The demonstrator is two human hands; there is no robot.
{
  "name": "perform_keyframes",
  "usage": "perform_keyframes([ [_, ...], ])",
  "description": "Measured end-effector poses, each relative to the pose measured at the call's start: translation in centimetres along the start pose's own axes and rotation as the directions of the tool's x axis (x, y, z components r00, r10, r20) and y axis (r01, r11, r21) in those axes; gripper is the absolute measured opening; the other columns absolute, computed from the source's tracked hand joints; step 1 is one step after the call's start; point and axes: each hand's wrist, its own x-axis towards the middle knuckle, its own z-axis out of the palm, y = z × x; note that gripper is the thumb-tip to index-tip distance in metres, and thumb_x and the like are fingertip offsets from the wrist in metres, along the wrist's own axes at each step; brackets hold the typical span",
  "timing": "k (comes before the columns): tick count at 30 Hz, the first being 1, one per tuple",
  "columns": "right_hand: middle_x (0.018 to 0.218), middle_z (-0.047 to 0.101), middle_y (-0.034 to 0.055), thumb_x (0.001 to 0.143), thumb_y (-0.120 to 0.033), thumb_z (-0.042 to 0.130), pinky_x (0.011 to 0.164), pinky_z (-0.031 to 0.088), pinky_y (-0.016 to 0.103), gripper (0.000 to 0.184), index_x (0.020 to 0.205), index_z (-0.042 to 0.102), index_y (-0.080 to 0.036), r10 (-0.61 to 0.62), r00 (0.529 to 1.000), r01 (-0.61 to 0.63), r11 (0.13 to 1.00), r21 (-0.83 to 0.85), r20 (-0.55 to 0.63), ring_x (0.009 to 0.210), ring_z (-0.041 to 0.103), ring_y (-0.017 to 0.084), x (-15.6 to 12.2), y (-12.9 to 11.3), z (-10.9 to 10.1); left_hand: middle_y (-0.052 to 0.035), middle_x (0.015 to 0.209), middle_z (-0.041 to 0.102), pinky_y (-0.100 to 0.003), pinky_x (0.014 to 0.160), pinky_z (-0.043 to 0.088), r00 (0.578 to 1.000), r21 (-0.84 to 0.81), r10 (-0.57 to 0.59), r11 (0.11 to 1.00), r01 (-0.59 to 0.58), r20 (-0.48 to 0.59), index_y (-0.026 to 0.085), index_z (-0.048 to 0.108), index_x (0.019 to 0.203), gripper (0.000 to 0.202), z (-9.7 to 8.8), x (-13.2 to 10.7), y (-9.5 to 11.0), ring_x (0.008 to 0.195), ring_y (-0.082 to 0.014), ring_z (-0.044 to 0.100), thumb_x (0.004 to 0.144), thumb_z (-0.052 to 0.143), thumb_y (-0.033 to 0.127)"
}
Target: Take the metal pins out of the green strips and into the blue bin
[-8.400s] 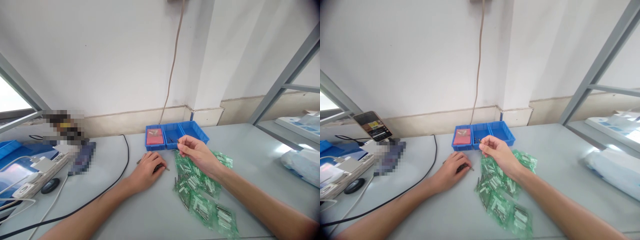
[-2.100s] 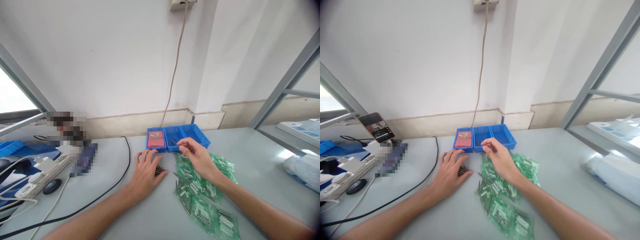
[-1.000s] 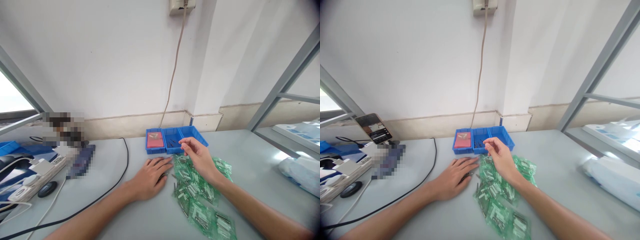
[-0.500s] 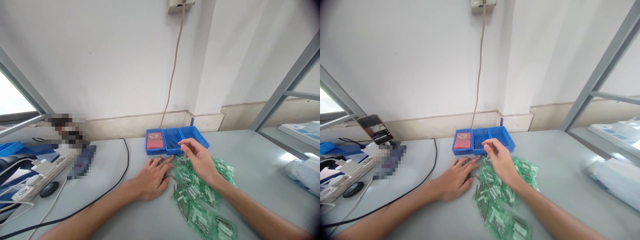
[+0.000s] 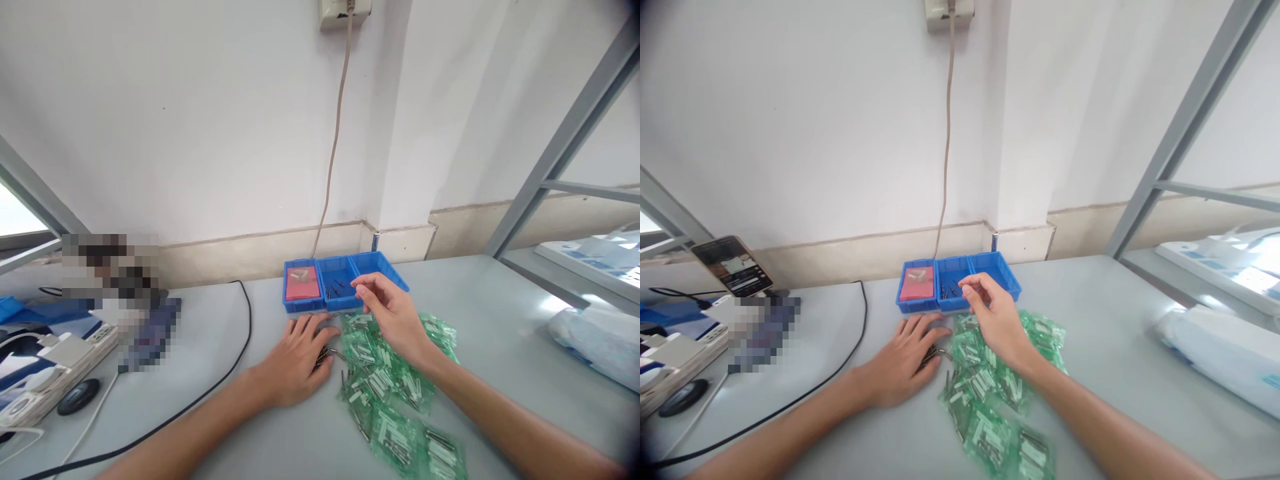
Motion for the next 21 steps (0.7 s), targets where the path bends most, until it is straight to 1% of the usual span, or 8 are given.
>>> perform_keyframes([
  [3, 0.094, 0.069, 0.0033, 0.105, -0.045, 0.059, 0.07, 0.05, 0.034, 0.023, 0.108, 0.07, -0.026, -0.003, 1.0, 0.003, 1.0, 0.007, -0.003, 0.075, 0.06, 0.021, -0.1, -0.27, -0.13, -0.0118, 0.16, 0.046, -0.057, 0.112, 0.041, 1.0, 0.003, 0.002, 1.0, -0.002, 0.002, 0.027, 0.052, 0.145, 0.04, -0.13, -0.07, 0.04, 0.139, -0.0345, 0.045, 0.106, 0.052, 0.029],
  [5, 0.094, 0.069, 0.003, 0.105, -0.045, 0.059, 0.068, 0.05, 0.034, 0.022, 0.108, 0.07, -0.026, -0.002, 1.0, 0.002, 1.0, 0.015, -0.003, 0.074, 0.06, 0.02, -0.12, -0.4, -0.19, -0.0111, 0.157, 0.05, -0.057, 0.113, 0.04, 1.0, -0.004, 0.002, 1.0, -0.002, 0.004, 0.027, 0.053, 0.144, 0.038, -0.24, -0.11, 0.12, 0.139, -0.0337, 0.046, 0.106, 0.052, 0.029],
  [7, 0.093, 0.069, 0.0028, 0.105, -0.045, 0.059, 0.067, 0.05, 0.033, 0.021, 0.108, 0.07, -0.026, 0.001, 1.0, -0.001, 1.0, 0.02, -0.002, 0.074, 0.059, 0.02, -0.09, -0.46, -0.23, -0.0114, 0.154, 0.052, -0.056, 0.113, 0.04, 1.0, -0.007, -0.008, 1.0, 0.008, -0.014, 0.026, 0.054, 0.142, 0.036, -0.31, -0.16, 0.24, 0.138, -0.0335, 0.047, 0.107, 0.053, 0.031],
  [11, 0.092, 0.069, 0.003, 0.105, -0.046, 0.058, 0.07, 0.05, 0.034, 0.023, 0.109, 0.07, -0.026, 0.005, 1.0, -0.005, 1.0, 0.01, -0.004, 0.076, 0.06, 0.021, 0.01, -0.44, -0.24, -0.0113, 0.159, 0.049, -0.058, 0.116, 0.037, 0.998, 0.017, -0.018, 1.0, 0.019, -0.055, 0.026, 0.056, 0.141, 0.035, -0.28, -0.29, 0.39, 0.14, -0.0344, 0.046, 0.108, 0.055, 0.036],
  [14, 0.093, 0.069, 0.0034, 0.105, -0.046, 0.059, 0.071, 0.05, 0.034, 0.023, 0.108, 0.071, -0.026, 0.0, 1.0, 0.0, 1.0, -0.007, -0.01, 0.077, 0.06, 0.021, 0.04, -0.37, -0.24, -0.0104, 0.152, 0.056, -0.057, 0.117, 0.036, 0.999, 0.008, -0.019, 1.0, 0.019, -0.051, 0.026, 0.056, 0.142, 0.035, -0.19, -0.36, 0.38, 0.138, -0.0331, 0.048, 0.108, 0.055, 0.038],
  [16, 0.093, 0.069, 0.0034, 0.105, -0.047, 0.058, 0.071, 0.049, 0.034, 0.024, 0.108, 0.071, -0.026, -0.001, 1.0, 0.001, 1.0, -0.01, -0.01, 0.076, 0.06, 0.021, 0.06, -0.33, -0.24, -0.0108, 0.147, 0.059, -0.055, 0.115, 0.037, 0.998, 0.001, -0.03, 1.0, 0.03, -0.057, 0.026, 0.057, 0.141, 0.035, -0.18, -0.4, 0.38, 0.135, -0.0326, 0.05, 0.108, 0.056, 0.038],
  [18, 0.093, 0.069, 0.0031, 0.105, -0.047, 0.058, 0.07, 0.05, 0.034, 0.025, 0.109, 0.071, -0.026, 0.001, 1.0, -0.001, 1.0, -0.005, -0.005, 0.076, 0.06, 0.021, 0.09, -0.29, -0.23, -0.0105, 0.147, 0.058, -0.055, 0.115, 0.037, 0.998, 0.001, -0.025, 1.0, 0.025, -0.061, 0.028, 0.057, 0.143, 0.037, -0.3, -0.45, 0.37, 0.134, -0.0325, 0.051, 0.108, 0.056, 0.039],
  [21, 0.091, 0.069, 0.0027, 0.104, -0.048, 0.059, 0.07, 0.05, 0.033, 0.026, 0.109, 0.071, -0.026, 0.008, 1.0, -0.008, 1.0, 0.002, -0.003, 0.074, 0.059, 0.02, 0.12, -0.26, -0.18, -0.0081, 0.149, 0.058, -0.055, 0.117, 0.035, 1.0, -0.013, 0.011, 1.0, -0.011, -0.025, 0.031, 0.051, 0.153, 0.046, -0.79, -0.56, 0.26, 0.134, -0.0317, 0.052, 0.108, 0.055, 0.042],
])
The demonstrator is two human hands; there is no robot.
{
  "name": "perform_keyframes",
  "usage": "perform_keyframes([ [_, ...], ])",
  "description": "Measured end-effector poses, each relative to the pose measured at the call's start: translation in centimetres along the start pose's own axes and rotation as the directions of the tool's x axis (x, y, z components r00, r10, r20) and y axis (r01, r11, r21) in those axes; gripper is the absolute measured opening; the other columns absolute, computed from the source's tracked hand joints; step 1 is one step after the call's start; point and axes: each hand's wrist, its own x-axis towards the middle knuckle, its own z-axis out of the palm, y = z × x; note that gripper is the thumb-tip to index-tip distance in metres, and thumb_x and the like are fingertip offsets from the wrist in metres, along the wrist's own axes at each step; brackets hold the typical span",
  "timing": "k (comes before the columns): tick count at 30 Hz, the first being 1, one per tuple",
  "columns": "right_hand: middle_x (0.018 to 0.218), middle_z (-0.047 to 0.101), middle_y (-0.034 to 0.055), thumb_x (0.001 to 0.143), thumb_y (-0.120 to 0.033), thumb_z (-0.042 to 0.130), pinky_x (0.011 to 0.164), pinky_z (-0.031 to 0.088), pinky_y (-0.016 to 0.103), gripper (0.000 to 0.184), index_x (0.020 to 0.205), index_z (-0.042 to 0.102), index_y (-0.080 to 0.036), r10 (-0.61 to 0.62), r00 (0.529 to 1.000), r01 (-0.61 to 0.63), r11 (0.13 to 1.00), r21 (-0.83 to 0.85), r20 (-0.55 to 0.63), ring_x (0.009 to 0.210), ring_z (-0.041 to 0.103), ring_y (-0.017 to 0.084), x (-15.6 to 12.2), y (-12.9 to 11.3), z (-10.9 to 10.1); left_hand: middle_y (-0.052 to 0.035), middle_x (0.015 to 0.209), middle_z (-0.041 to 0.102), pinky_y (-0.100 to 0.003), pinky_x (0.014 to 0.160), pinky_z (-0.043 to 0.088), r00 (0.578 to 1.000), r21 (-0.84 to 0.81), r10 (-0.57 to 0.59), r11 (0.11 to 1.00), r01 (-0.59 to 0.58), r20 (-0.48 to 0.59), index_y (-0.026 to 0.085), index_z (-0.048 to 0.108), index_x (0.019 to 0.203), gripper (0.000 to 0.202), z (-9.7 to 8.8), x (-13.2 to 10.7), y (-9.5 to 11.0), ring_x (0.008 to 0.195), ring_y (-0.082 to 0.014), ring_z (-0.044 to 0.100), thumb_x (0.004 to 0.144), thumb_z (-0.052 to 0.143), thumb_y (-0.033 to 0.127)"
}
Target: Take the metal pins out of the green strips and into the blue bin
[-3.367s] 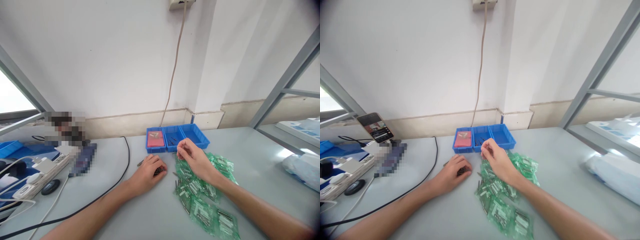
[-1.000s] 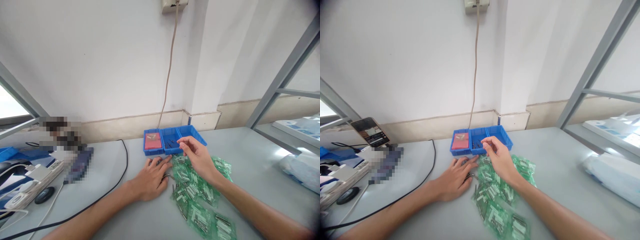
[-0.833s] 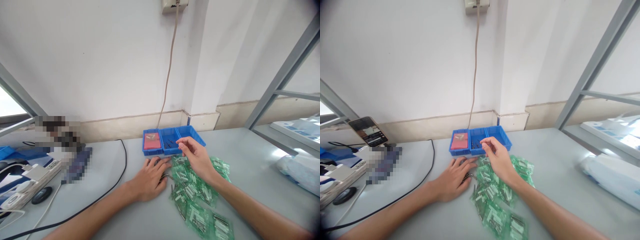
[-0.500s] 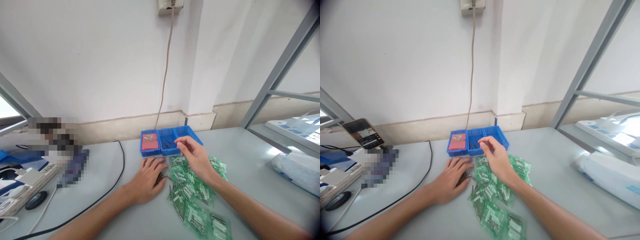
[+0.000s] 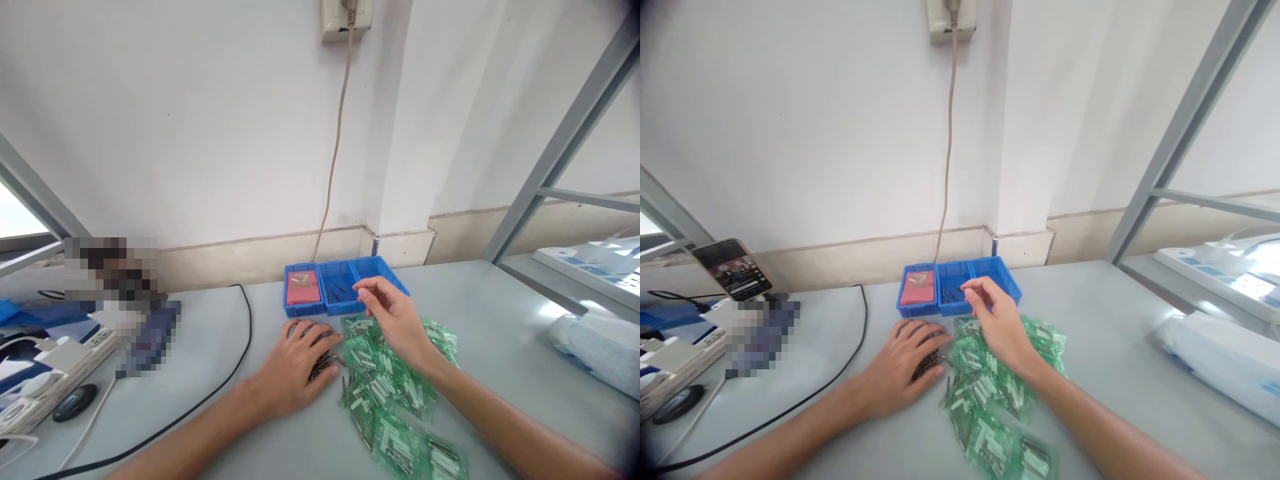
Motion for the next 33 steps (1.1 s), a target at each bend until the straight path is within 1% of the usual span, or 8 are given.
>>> perform_keyframes([
  [5, 0.088, 0.068, 0.0027, 0.103, -0.049, 0.06, 0.067, 0.048, 0.032, 0.026, 0.108, 0.071, -0.025, 0.035, 0.999, -0.035, 0.999, 0.016, -0.001, 0.073, 0.058, 0.019, 0.0, 0.0, -0.1, -0.0074, 0.152, 0.056, -0.056, 0.118, 0.033, 0.996, -0.047, 0.01, 0.999, -0.005, 0.09, 0.033, 0.046, 0.157, 0.057, -0.8, -0.2, -0.5, 0.134, -0.0333, 0.05, 0.105, 0.06, 0.051],
  [10, 0.089, 0.066, 0.0024, 0.1, -0.052, 0.067, 0.07, 0.047, 0.033, 0.03, 0.108, 0.074, -0.024, 0.084, 0.996, -0.087, 0.981, 0.173, 0.027, 0.071, 0.056, 0.018, 0.2, -0.1, -0.1, -0.0103, 0.143, 0.056, -0.054, 0.117, 0.035, 0.998, -0.111, -0.025, 0.993, 0.032, 0.066, 0.028, 0.056, 0.144, 0.043, -0.3, -0.4, -0.8, 0.132, -0.032, 0.048, 0.105, 0.061, 0.045],
  [14, 0.088, 0.06, 0.0008, 0.093, -0.05, 0.079, 0.064, 0.042, 0.027, 0.031, 0.107, 0.077, -0.023, 0.213, 0.973, -0.232, 0.855, 0.464, 0.093, 0.067, 0.048, 0.012, 0.1, 0.1, 0.4, -0.0091, 0.131, 0.058, -0.049, 0.109, 0.04, 0.998, -0.152, -0.043, 0.987, 0.05, 0.044, 0.025, 0.061, 0.128, 0.027, -0.1, -0.4, -0.7, 0.121, -0.0294, 0.051, 0.104, 0.063, 0.038],
  [17, 0.087, 0.055, -0.0001, 0.089, -0.047, 0.084, 0.051, 0.029, 0.023, 0.03, 0.105, 0.078, -0.022, 0.278, 0.949, -0.311, 0.743, 0.593, 0.15, 0.06, 0.037, 0.008, 0.0, 0.7, 0.7, -0.0082, 0.124, 0.059, -0.047, 0.104, 0.042, 0.997, -0.152, -0.056, 0.986, 0.064, 0.057, 0.024, 0.061, 0.122, 0.022, -0.1, -0.3, -0.6, 0.114, -0.0285, 0.051, 0.104, 0.064, 0.036],
  [19, 0.086, 0.053, -0.0008, 0.09, -0.045, 0.084, 0.048, 0.021, 0.023, 0.028, 0.105, 0.078, -0.022, 0.285, 0.942, -0.334, 0.718, 0.611, 0.18, 0.058, 0.031, 0.007, -0.1, 1.0, 0.8, -0.0078, 0.122, 0.059, -0.046, 0.102, 0.042, 0.996, -0.151, -0.06, 0.986, 0.069, 0.062, 0.024, 0.06, 0.119, 0.02, -0.2, -0.3, -0.6, 0.111, -0.028, 0.05, 0.105, 0.063, 0.036],
  [21, 0.084, 0.052, -0.0015, 0.091, -0.043, 0.083, 0.047, 0.019, 0.023, 0.026, 0.105, 0.079, -0.021, 0.278, 0.939, -0.343, 0.714, 0.61, 0.203, 0.057, 0.028, 0.007, -0.1, 1.0, 0.8, -0.0078, 0.121, 0.058, -0.046, 0.101, 0.041, 0.996, -0.149, -0.059, 0.986, 0.068, 0.066, 0.024, 0.061, 0.119, 0.019, -0.2, -0.3, -0.5, 0.111, -0.0279, 0.05, 0.105, 0.062, 0.037],
  [27, 0.084, 0.052, -0.0014, 0.093, -0.044, 0.082, 0.049, 0.022, 0.023, 0.026, 0.104, 0.079, -0.021, 0.287, 0.93, -0.368, 0.721, 0.588, 0.23, 0.057, 0.029, 0.006, -0.4, 0.2, 0.9, -0.0071, 0.122, 0.056, -0.046, 0.102, 0.039, 0.997, -0.127, -0.015, 0.992, 0.024, 0.071, 0.035, 0.06, 0.139, 0.031, -0.4, -0.2, -0.5, 0.11, -0.0271, 0.05, 0.108, 0.057, 0.037],
  [33, 0.085, 0.055, -0.0002, 0.09, -0.047, 0.084, 0.05, 0.025, 0.023, 0.029, 0.103, 0.079, -0.021, 0.287, 0.93, -0.366, 0.728, 0.58, 0.227, 0.059, 0.032, 0.007, -0.5, 0.0, 1.0, -0.0066, 0.122, 0.056, -0.046, 0.1, 0.039, 0.996, -0.1, -0.012, 0.995, 0.02, 0.086, 0.035, 0.064, 0.133, 0.026, -0.5, -0.2, -0.3, 0.11, -0.027, 0.049, 0.109, 0.056, 0.036],
])
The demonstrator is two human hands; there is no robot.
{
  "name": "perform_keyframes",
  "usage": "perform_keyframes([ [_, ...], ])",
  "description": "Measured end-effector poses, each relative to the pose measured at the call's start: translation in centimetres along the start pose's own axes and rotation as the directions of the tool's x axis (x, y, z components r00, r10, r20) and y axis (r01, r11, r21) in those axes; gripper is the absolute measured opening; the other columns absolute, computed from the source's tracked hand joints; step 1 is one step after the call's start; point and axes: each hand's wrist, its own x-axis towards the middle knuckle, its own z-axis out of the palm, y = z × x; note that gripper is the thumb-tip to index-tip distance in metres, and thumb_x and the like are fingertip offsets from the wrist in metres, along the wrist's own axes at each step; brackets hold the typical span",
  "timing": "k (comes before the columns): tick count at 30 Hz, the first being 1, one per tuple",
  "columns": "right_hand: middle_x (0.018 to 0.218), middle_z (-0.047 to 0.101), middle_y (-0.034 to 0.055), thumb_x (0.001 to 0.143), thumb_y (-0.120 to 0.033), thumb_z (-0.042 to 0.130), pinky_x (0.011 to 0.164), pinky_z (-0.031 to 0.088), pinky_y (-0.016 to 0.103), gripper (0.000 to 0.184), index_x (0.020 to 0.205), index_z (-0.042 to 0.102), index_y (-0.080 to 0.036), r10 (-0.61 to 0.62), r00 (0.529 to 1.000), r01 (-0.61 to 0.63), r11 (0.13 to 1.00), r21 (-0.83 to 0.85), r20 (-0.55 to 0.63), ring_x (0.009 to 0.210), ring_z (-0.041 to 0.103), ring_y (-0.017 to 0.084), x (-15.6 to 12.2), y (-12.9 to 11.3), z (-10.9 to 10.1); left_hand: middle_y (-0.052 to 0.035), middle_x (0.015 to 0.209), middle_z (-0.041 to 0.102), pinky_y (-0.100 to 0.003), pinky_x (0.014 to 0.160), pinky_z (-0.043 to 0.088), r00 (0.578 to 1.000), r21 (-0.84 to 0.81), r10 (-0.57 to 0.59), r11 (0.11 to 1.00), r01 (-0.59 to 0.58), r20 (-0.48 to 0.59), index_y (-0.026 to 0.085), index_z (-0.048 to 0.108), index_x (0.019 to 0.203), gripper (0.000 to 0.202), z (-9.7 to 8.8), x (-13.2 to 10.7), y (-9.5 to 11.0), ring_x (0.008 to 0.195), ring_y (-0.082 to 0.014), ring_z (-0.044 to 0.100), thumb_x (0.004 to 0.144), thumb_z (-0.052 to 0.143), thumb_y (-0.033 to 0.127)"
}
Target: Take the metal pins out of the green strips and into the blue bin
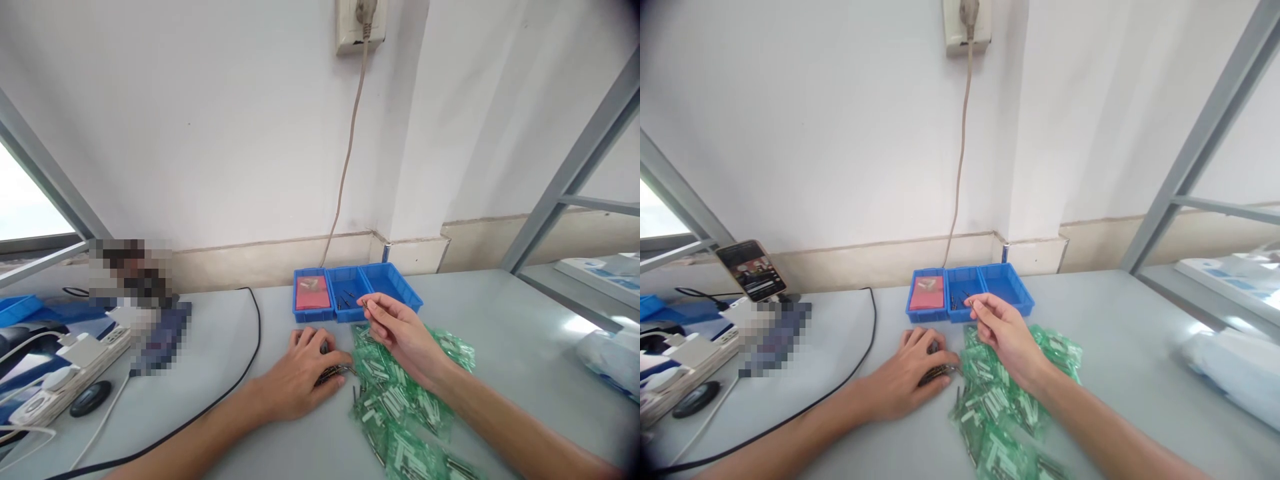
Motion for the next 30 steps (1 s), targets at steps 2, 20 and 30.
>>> perform_keyframes([
  [2, 0.086, 0.056, 0.0002, 0.09, -0.047, 0.084, 0.05, 0.027, 0.024, 0.03, 0.103, 0.079, -0.021, 0.003, 1.0, -0.003, 1.0, 0.003, 0.002, 0.059, 0.034, 0.008, -0.1, -0.1, 0.0, -0.0061, 0.121, 0.056, -0.045, 0.1, 0.038, 1.0, 0.001, -0.006, 1.0, 0.006, 0.003, 0.034, 0.066, 0.131, 0.024, 0.1, -0.1, 0.1, 0.11, -0.0267, 0.049, 0.109, 0.056, 0.035],
  [20, 0.086, 0.063, 0.0006, 0.088, -0.05, 0.085, 0.059, 0.037, 0.028, 0.031, 0.102, 0.075, -0.025, -0.073, 0.995, 0.085, 0.972, -0.219, 0.063, 0.065, 0.047, 0.014, 0.4, 1.0, -0.7, -0.0056, 0.12, 0.057, -0.044, 0.101, 0.038, 0.998, -0.033, -0.027, 0.999, 0.024, -0.063, 0.032, 0.067, 0.124, 0.018, 0.6, -0.4, 0.3, 0.11, -0.0265, 0.05, 0.107, 0.06, 0.034],
  [30, 0.085, 0.065, 0.0023, 0.091, -0.059, 0.078, 0.058, 0.039, 0.029, 0.039, 0.102, 0.075, -0.022, -0.082, 0.995, 0.094, 0.96, -0.263, 0.054, 0.064, 0.048, 0.014, 0.6, 0.2, -0.9, -0.0062, 0.121, 0.058, -0.044, 0.099, 0.039, 0.998, -0.031, -0.012, 0.999, 0.01, -0.064, 0.031, 0.064, 0.126, 0.02, 0.8, -0.4, -0.1, 0.11, -0.0271, 0.051, 0.106, 0.06, 0.032],
])
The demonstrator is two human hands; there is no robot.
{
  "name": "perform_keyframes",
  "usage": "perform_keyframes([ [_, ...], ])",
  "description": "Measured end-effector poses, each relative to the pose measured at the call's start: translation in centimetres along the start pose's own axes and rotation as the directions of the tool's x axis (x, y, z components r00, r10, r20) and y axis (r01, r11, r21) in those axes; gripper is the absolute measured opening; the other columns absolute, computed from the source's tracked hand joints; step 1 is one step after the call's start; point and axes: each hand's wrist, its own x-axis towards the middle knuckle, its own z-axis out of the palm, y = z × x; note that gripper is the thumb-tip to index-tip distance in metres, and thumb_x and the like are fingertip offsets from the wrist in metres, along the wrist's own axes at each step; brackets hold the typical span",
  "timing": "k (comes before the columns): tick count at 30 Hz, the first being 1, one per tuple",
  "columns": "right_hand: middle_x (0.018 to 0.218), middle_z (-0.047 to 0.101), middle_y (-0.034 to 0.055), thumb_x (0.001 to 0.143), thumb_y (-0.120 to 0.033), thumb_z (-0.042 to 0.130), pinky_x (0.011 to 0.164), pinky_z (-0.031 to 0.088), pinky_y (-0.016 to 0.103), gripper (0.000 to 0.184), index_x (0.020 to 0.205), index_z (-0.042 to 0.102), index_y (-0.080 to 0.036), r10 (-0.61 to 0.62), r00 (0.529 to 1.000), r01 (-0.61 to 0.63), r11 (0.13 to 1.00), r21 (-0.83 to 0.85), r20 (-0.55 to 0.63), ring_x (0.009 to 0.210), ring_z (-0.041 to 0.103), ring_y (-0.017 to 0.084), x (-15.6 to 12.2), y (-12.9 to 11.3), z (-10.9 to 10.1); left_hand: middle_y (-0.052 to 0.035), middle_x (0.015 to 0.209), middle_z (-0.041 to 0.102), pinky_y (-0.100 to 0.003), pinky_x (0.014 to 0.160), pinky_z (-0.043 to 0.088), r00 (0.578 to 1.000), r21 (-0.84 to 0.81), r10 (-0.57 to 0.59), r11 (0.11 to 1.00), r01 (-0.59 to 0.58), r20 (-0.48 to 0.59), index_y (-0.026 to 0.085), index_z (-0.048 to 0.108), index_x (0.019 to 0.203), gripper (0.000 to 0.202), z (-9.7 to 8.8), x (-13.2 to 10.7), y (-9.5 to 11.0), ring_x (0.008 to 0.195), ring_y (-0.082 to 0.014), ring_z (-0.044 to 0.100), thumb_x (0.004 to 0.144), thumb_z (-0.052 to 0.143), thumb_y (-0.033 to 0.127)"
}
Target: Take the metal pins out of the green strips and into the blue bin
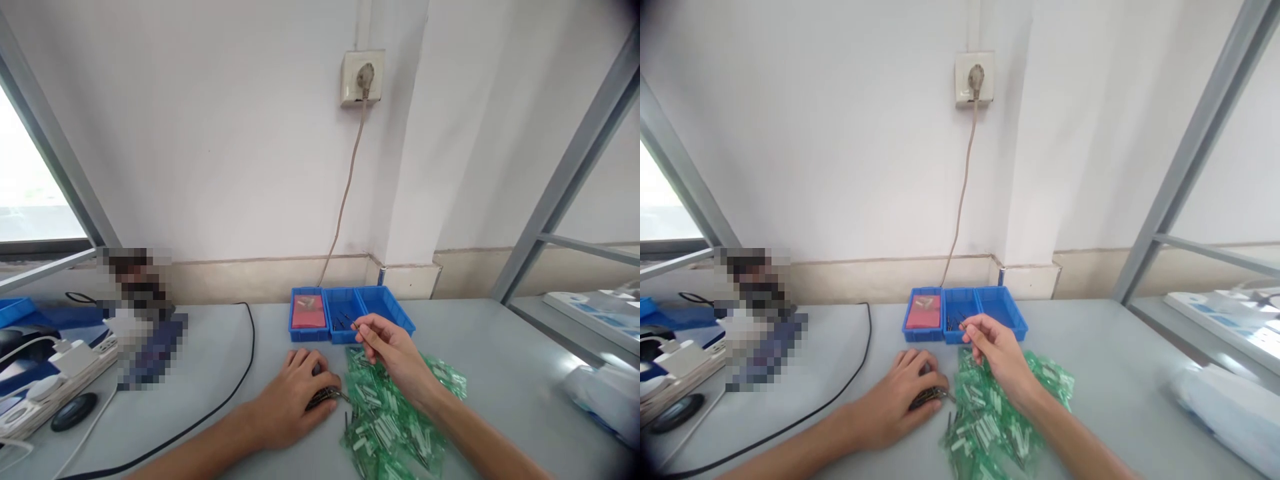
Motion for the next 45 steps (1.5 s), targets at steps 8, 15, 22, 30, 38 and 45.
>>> perform_keyframes([
  [8, 0.08, 0.055, -0.0007, 0.094, -0.059, 0.074, 0.056, 0.035, 0.028, 0.037, 0.102, 0.075, -0.024, -0.007, 1.0, 0.007, 0.999, 0.042, 0.0, 0.058, 0.039, 0.011, -0.44, -0.13, 0.77, -0.0072, 0.122, 0.059, -0.043, 0.098, 0.041, 1.0, 0.004, 0.009, 1.0, -0.009, -0.027, 0.027, 0.062, 0.125, 0.022, 0.21, -0.01, -0.1, 0.107, -0.0269, 0.051, 0.104, 0.062, 0.031],
  [15, 0.083, 0.059, -0.0009, 0.086, -0.057, 0.082, 0.055, 0.034, 0.029, 0.036, 0.104, 0.074, -0.026, -0.045, 0.996, 0.04, 0.997, -0.06, -0.079, 0.06, 0.041, 0.013, -0.49, -0.09, 0.78, -0.0073, 0.121, 0.059, -0.044, 0.097, 0.041, 0.999, 0.035, 0.004, 0.999, -0.003, -0.031, 0.027, 0.062, 0.125, 0.022, 0.45, 0.14, -0.2, 0.106, -0.0273, 0.05, 0.103, 0.063, 0.032],
  [22, 0.087, 0.065, 0.0018, 0.083, -0.057, 0.085, 0.056, 0.034, 0.029, 0.039, 0.1, 0.074, -0.024, -0.06, 0.985, 0.055, 0.998, -0.035, -0.163, 0.061, 0.042, 0.014, -0.41, -0.39, 0.97, -0.0063, 0.12, 0.058, -0.042, 0.096, 0.041, 0.999, 0.021, -0.001, 1.0, 0.002, -0.037, 0.027, 0.062, 0.122, 0.02, 0.43, 0.08, -0.22, 0.107, -0.0264, 0.051, 0.103, 0.063, 0.032],
  [30, 0.082, 0.058, -0.0011, 0.088, -0.059, 0.08, 0.053, 0.031, 0.028, 0.039, 0.102, 0.075, -0.023, -0.043, 0.991, 0.054, 0.995, 0.081, -0.129, 0.056, 0.037, 0.011, -0.23, 0.11, 0.88, -0.0073, 0.12, 0.059, -0.043, 0.097, 0.042, 1.0, -0.002, -0.007, 1.0, 0.007, -0.01, 0.027, 0.063, 0.125, 0.02, 0.06, 0.12, -0.12, 0.107, -0.0267, 0.052, 0.107, 0.059, 0.034],
  [38, 0.089, 0.061, -0.0001, 0.089, -0.054, 0.079, 0.058, 0.035, 0.029, 0.034, 0.109, 0.075, -0.026, -0.041, 0.988, 0.045, 0.999, 0.026, -0.146, 0.063, 0.043, 0.013, -0.55, 0.02, 0.85, -0.0075, 0.122, 0.059, -0.044, 0.098, 0.043, 1.0, -0.021, -0.022, 1.0, 0.022, 0.01, 0.027, 0.065, 0.123, 0.018, -0.17, 0.42, 0.25, 0.112, -0.0275, 0.052, 0.106, 0.06, 0.031],
  [45, 0.074, 0.054, -0.0021, 0.092, -0.055, 0.075, 0.06, 0.033, 0.031, 0.031, 0.106, 0.074, -0.027, -0.103, 0.982, 0.078, 0.984, -0.158, -0.158, 0.064, 0.043, 0.018, -0.76, -0.4, 0.97, -0.0054, 0.117, 0.061, -0.042, 0.096, 0.042, 1.0, -0.043, -0.025, 0.999, 0.025, 0.0, 0.026, 0.065, 0.12, 0.015, 0.05, 0.6, 0.03, 0.107, -0.0258, 0.051, 0.106, 0.061, 0.028],
])
